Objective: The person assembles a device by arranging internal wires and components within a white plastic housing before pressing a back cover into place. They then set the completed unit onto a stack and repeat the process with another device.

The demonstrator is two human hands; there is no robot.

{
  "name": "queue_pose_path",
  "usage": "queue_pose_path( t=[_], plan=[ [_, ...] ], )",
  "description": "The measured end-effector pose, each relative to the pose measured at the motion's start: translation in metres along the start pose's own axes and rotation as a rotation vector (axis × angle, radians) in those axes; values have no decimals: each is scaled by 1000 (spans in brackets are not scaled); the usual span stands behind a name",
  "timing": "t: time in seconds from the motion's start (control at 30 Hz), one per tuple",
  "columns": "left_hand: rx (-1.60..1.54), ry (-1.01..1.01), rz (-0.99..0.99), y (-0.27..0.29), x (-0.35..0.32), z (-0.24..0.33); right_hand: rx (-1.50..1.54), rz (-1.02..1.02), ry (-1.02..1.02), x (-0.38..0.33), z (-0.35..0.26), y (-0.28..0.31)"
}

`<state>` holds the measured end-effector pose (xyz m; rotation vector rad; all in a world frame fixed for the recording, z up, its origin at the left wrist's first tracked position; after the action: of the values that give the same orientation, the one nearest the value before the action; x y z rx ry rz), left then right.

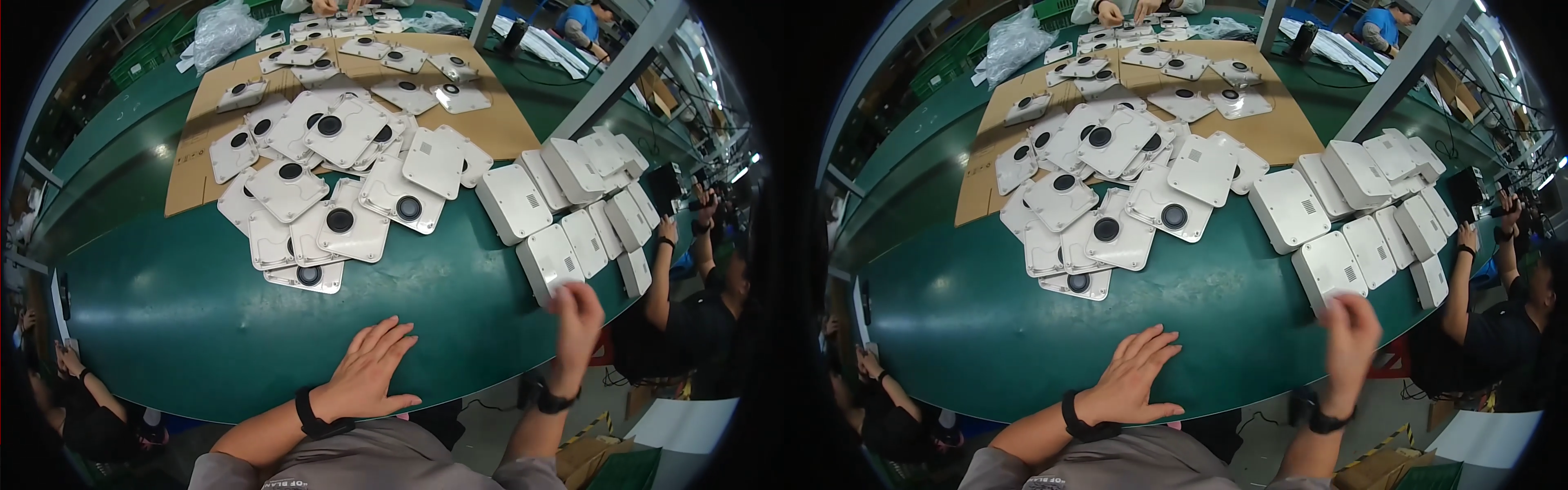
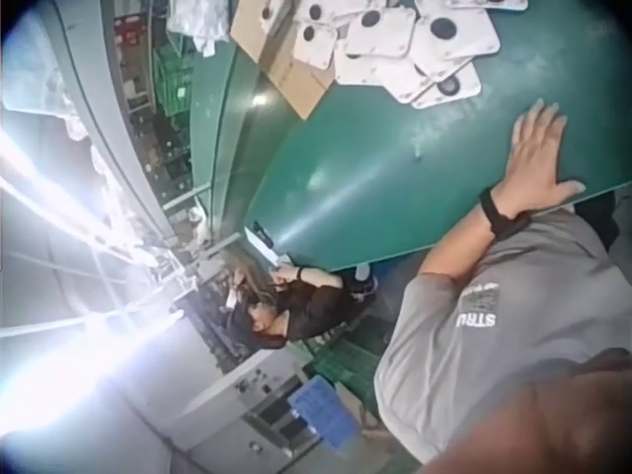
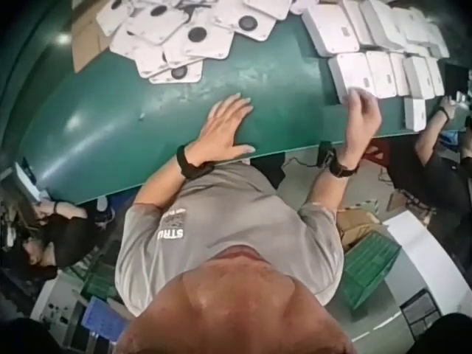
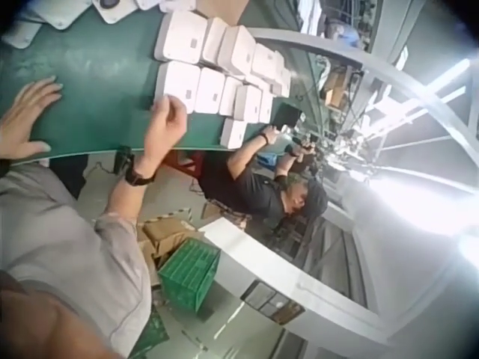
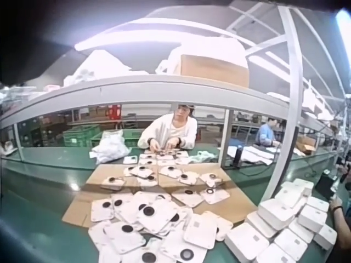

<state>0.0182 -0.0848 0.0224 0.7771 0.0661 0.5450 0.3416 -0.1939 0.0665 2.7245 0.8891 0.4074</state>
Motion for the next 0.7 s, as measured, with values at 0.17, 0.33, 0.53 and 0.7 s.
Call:
queue_pose_path(
  t=[0.17, 0.33, 0.53, 0.7],
  plan=[
    [-212, 87, 5, 16, 6, -23, -402, -271, 632, 57, -50, -154],
    [-557, 87, 130, 5, 1, -44, -671, -232, 718, 90, -22, -217],
    [-374, 16, 181, 7, -2, -46, -544, -15, 766, 79, -45, -195],
    [-354, -8, 195, 8, -2, -46, 21, -90, 164, 15, -56, -139]
  ],
)
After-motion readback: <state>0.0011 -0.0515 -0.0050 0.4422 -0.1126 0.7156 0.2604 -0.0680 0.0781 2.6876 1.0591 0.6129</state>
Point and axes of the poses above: each hand's wrist, its own x-axis towards the middle knuckle, its own y-axis out of the back of the hand, z = x × y, the point moved 2 cm from there along x, towards the middle knuckle, and after that the axes turned 2 degrees about z, right-handed, at the moved point
